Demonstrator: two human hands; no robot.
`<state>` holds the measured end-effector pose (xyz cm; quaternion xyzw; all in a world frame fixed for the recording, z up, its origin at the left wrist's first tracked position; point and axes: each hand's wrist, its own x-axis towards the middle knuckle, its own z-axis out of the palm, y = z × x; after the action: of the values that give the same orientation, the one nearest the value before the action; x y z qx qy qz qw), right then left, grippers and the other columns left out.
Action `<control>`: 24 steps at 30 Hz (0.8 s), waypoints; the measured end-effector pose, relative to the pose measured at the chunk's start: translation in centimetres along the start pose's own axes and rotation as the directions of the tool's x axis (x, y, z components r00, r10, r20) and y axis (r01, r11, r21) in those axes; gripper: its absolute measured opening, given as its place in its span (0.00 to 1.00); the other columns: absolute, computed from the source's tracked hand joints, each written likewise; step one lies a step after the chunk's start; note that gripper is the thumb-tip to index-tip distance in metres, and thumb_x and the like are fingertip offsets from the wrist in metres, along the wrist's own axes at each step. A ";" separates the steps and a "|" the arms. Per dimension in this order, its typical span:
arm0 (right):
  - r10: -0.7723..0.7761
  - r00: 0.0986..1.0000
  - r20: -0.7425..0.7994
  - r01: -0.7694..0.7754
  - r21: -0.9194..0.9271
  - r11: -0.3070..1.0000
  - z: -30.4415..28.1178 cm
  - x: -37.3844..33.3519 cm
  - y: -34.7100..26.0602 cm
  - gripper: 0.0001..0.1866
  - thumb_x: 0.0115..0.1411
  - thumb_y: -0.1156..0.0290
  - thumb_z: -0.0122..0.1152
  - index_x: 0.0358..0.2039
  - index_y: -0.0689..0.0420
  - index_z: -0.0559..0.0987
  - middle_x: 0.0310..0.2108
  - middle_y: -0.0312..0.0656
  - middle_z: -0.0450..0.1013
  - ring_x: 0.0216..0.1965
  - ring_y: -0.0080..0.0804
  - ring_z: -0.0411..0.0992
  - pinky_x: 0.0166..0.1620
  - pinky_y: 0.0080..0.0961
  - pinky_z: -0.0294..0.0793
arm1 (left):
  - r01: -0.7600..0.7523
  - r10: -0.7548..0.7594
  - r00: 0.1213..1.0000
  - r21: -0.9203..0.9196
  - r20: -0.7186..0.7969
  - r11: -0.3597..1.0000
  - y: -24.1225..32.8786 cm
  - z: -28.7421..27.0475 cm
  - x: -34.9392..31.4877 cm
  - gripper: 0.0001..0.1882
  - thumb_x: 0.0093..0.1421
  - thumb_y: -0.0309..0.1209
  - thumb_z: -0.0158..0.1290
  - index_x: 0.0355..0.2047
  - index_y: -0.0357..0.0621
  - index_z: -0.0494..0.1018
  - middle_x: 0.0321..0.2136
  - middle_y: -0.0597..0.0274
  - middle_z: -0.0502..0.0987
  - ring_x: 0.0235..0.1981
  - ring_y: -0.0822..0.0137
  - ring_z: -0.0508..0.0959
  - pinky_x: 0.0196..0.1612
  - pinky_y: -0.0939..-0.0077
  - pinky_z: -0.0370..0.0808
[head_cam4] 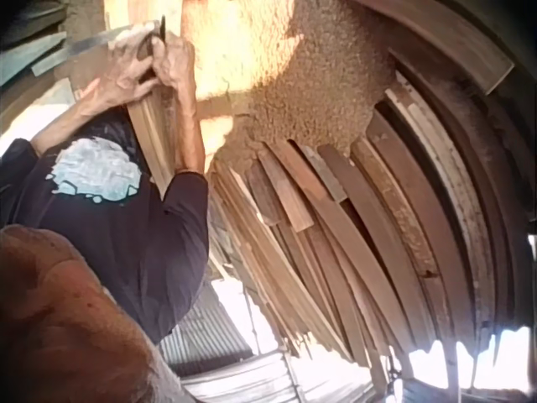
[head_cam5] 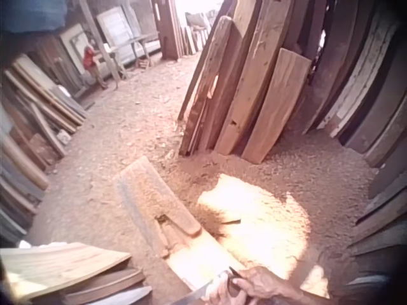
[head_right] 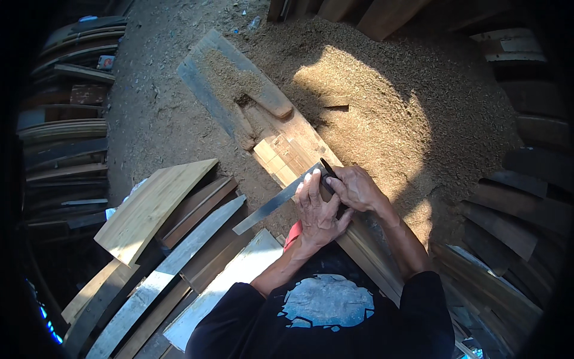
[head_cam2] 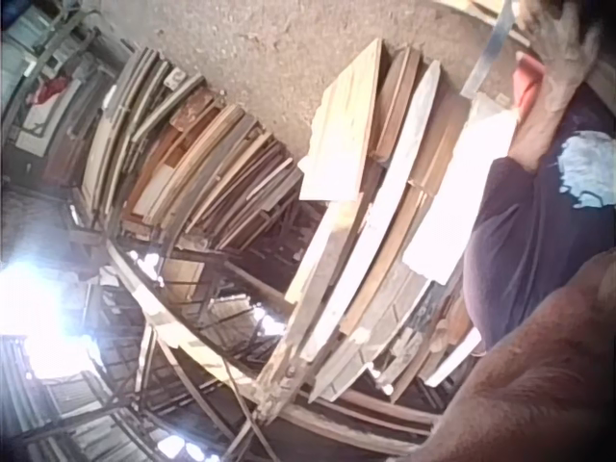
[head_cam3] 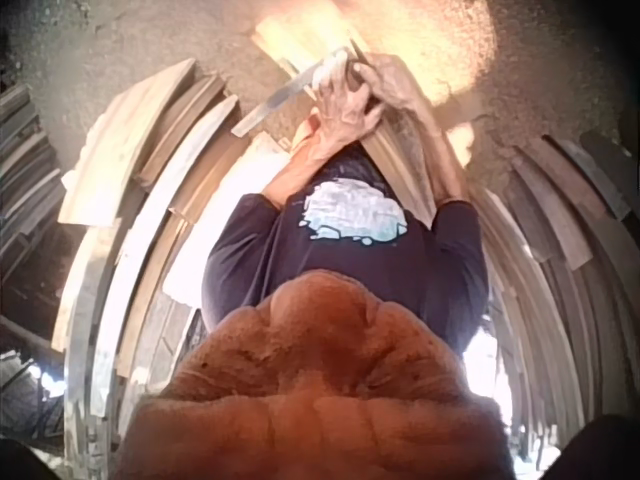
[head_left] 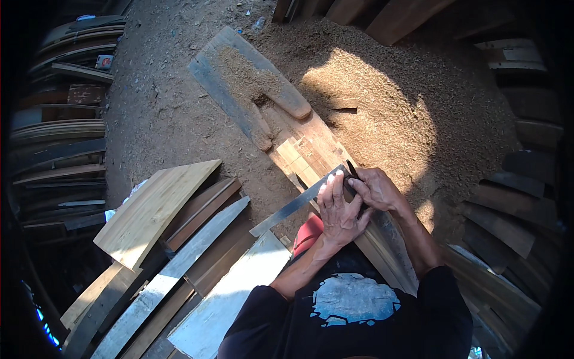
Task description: The person aligns wooden beams and boards, then marks lines across them using a square ruler and a pencil.
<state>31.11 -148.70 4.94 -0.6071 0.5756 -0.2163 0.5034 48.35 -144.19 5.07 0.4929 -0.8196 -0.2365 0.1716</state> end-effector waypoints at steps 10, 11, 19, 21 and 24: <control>0.090 0.990 0.107 -0.102 0.110 0.989 0.0 -2.8 1.7 0.12 0.70 0.67 0.59 0.39 0.65 0.81 0.25 0.49 0.74 0.27 0.30 0.71 0.36 0.34 0.74 | -0.001 0.001 1.000 0.012 -0.006 1.000 1.8 1.1 -2.1 0.39 0.49 0.51 0.73 0.61 0.55 0.77 0.72 0.34 0.55 0.71 0.36 0.54 0.69 0.40 0.52; 0.090 0.990 0.112 -0.101 0.092 0.991 -0.3 -2.8 1.3 0.12 0.69 0.67 0.60 0.38 0.65 0.81 0.24 0.48 0.73 0.27 0.29 0.70 0.35 0.34 0.74 | 0.005 -0.005 1.000 0.009 0.002 1.000 1.9 1.2 -2.2 0.38 0.49 0.51 0.73 0.60 0.55 0.78 0.72 0.34 0.55 0.71 0.36 0.54 0.69 0.40 0.52; 0.101 0.981 0.167 -0.116 0.081 0.990 -1.2 -4.8 1.6 0.17 0.67 0.62 0.60 0.33 0.66 0.79 0.25 0.59 0.74 0.28 0.59 0.74 0.36 0.48 0.73 | 0.009 -0.009 1.000 -0.017 0.015 1.000 3.5 1.9 -4.0 0.35 0.48 0.52 0.74 0.55 0.54 0.81 0.74 0.35 0.52 0.72 0.37 0.54 0.70 0.41 0.53; 0.092 0.982 0.166 -0.106 0.077 0.991 -0.9 -5.1 1.9 0.17 0.67 0.62 0.60 0.33 0.66 0.79 0.25 0.59 0.74 0.27 0.57 0.74 0.36 0.47 0.73 | -0.007 0.007 1.000 -0.027 -0.007 1.000 3.6 2.1 -4.2 0.35 0.48 0.51 0.74 0.55 0.55 0.81 0.74 0.35 0.52 0.72 0.38 0.54 0.70 0.41 0.53; 0.089 0.987 0.130 -0.106 0.130 0.986 -0.3 -5.3 2.3 0.16 0.67 0.63 0.60 0.33 0.66 0.80 0.24 0.54 0.74 0.25 0.45 0.73 0.35 0.42 0.73 | 0.006 -0.007 0.999 -0.014 -0.038 1.000 3.8 2.3 -4.0 0.35 0.48 0.52 0.73 0.55 0.54 0.80 0.74 0.35 0.55 0.73 0.39 0.54 0.71 0.40 0.51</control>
<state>28.52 -143.58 4.77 -0.5543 0.5563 -0.1922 0.5886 46.25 -138.63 5.04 0.4988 -0.8128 -0.2334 0.1897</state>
